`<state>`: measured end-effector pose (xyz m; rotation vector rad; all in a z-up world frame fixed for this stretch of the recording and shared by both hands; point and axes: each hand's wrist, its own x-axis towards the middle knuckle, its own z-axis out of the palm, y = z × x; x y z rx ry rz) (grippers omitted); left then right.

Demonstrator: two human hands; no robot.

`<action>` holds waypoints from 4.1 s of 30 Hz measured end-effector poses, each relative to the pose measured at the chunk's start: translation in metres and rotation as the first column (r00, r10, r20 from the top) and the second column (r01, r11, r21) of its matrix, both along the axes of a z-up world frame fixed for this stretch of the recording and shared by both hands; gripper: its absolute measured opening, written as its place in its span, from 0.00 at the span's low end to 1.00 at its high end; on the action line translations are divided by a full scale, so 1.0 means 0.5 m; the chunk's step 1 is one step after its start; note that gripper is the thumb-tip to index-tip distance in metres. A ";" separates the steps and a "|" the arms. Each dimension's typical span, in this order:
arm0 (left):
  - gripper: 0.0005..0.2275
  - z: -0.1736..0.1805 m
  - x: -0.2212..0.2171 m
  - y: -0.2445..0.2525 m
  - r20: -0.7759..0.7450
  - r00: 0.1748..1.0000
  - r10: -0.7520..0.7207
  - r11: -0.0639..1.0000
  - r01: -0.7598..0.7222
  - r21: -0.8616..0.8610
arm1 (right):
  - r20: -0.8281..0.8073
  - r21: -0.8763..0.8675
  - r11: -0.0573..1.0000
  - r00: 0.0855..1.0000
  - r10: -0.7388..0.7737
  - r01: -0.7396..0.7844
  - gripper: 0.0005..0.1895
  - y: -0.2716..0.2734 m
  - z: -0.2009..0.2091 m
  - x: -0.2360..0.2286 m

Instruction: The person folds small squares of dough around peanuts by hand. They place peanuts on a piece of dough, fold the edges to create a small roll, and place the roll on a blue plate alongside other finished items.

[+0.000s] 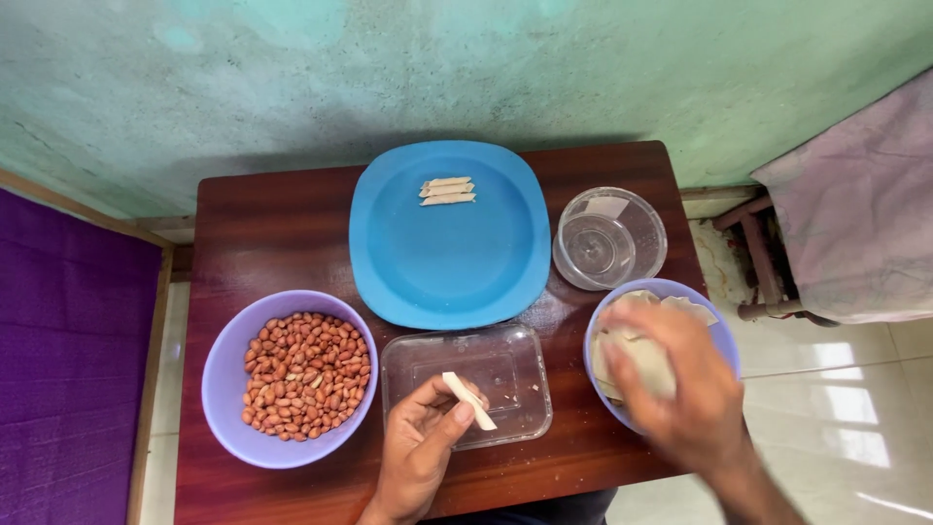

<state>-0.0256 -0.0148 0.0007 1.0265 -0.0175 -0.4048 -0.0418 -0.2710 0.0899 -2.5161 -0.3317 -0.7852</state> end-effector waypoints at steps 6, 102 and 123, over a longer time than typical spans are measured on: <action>0.08 -0.019 -0.007 -0.012 -0.063 0.998 -0.002 0.994 -0.005 -0.108 | -0.530 -0.243 0.965 0.847 -0.049 -0.096 0.44 -0.140 -0.033 0.154; 0.11 0.031 0.005 0.012 0.049 0.987 0.150 0.986 -0.153 0.070 | 0.085 0.371 0.902 0.976 0.203 -0.220 0.11 0.221 -0.054 -0.005; 0.12 0.012 -0.002 0.020 0.000 0.988 0.156 0.987 -0.156 -0.024 | 0.124 0.517 0.834 0.981 0.151 -0.193 0.10 0.256 -0.044 -0.010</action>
